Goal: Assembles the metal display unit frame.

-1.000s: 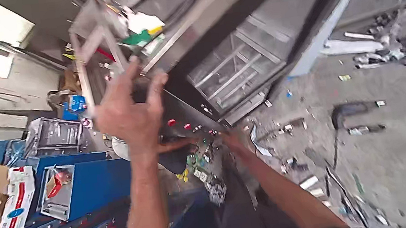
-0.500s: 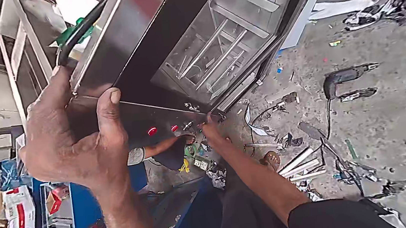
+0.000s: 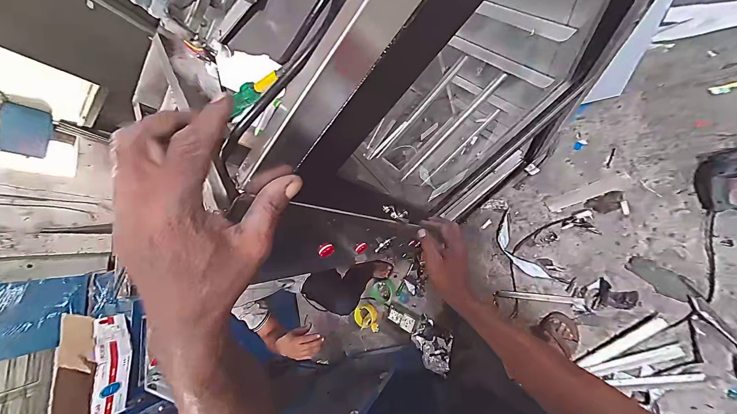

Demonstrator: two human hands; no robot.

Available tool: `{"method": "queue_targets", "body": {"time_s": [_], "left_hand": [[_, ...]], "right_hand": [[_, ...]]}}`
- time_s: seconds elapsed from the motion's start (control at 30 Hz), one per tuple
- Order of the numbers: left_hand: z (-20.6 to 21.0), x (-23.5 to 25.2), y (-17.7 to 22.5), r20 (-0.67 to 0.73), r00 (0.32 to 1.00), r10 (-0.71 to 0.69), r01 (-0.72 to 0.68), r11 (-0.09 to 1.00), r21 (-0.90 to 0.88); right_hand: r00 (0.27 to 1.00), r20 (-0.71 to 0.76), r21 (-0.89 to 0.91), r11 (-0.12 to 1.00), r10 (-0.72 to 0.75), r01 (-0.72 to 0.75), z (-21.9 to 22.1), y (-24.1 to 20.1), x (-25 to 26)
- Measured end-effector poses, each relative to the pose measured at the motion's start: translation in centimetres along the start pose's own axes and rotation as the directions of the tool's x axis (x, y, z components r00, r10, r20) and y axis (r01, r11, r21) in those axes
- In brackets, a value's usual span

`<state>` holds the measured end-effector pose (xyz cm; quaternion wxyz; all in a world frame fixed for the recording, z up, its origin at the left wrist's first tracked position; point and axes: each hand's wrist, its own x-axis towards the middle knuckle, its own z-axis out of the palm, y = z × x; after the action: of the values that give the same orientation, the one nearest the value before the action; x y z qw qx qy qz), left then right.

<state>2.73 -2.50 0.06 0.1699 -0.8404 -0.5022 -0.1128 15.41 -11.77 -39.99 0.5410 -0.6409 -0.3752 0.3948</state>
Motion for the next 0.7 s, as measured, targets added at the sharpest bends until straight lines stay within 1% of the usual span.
{"method": "queue_targets", "body": {"time_s": [0.03, 0.07, 0.1, 0.17, 0.23, 0.27, 0.3, 0.37, 0.43, 0.53, 0.63, 0.7], "left_hand": [[0.2, 0.6, 0.0, 0.027, 0.998, 0.051, -0.050, 0.998, -0.047], [0.5, 1.0, 0.2, 0.064, 0.995, 0.082, -0.076, 0.993, -0.087], [0.7, 1.1, 0.5, 0.104, 0.991, 0.082, -0.067, 0.988, -0.137], [1.0, 0.9, 0.5, 0.140, 0.990, 0.033, 0.010, 0.956, -0.293], [0.7, 0.8, -0.1, 0.132, 0.991, -0.024, 0.091, 0.840, -0.534], [0.7, 0.8, -0.4, 0.123, 0.991, -0.057, 0.122, 0.767, -0.630], [0.6, 0.8, -0.6, 0.113, 0.989, -0.092, 0.145, 0.716, -0.683], [0.7, 0.9, -0.7, 0.107, 0.985, -0.135, 0.171, 0.670, -0.722], [0.9, 0.9, -0.7, 0.102, 0.981, -0.163, 0.186, 0.669, -0.719], [0.9, 0.8, -0.7, 0.100, 0.979, -0.176, 0.194, 0.685, -0.702], [1.0, 0.7, -0.7, 0.089, 0.977, -0.194, 0.202, 0.701, -0.684], [0.9, 0.8, -0.7, 0.087, 0.976, -0.201, 0.206, 0.699, -0.685]], "right_hand": [[0.991, -0.026, 0.023, 0.991, -0.128, 0.129, -0.6, -1.6, 0.3], [0.977, -0.008, 0.017, 0.977, -0.213, 0.213, -1.2, -3.0, 0.9], [0.966, 0.045, -0.017, 0.966, -0.256, 0.257, -1.6, -4.3, 1.5], [0.941, 0.192, -0.127, 0.944, -0.278, 0.304, -2.2, -6.0, 2.7], [0.910, 0.280, -0.165, 0.918, -0.306, 0.360, -2.4, -6.8, 3.3], [0.894, 0.291, -0.145, 0.908, -0.341, 0.393, -2.5, -6.7, 3.5], [0.880, 0.291, -0.104, 0.902, -0.375, 0.418, -2.6, -6.6, 3.7], [0.872, 0.298, -0.015, 0.912, -0.387, 0.410, -2.7, -6.7, 4.0], [0.873, 0.337, 0.016, 0.929, -0.353, 0.369, -2.5, -7.1, 4.4], [0.885, 0.328, 0.003, 0.937, -0.330, 0.348, -2.4, -7.4, 4.5], [0.891, 0.302, -0.047, 0.928, -0.340, 0.371, -2.9, -7.4, 3.8], [0.891, 0.277, -0.089, 0.913, -0.360, 0.397, -4.0, -7.3, 2.7]]}}
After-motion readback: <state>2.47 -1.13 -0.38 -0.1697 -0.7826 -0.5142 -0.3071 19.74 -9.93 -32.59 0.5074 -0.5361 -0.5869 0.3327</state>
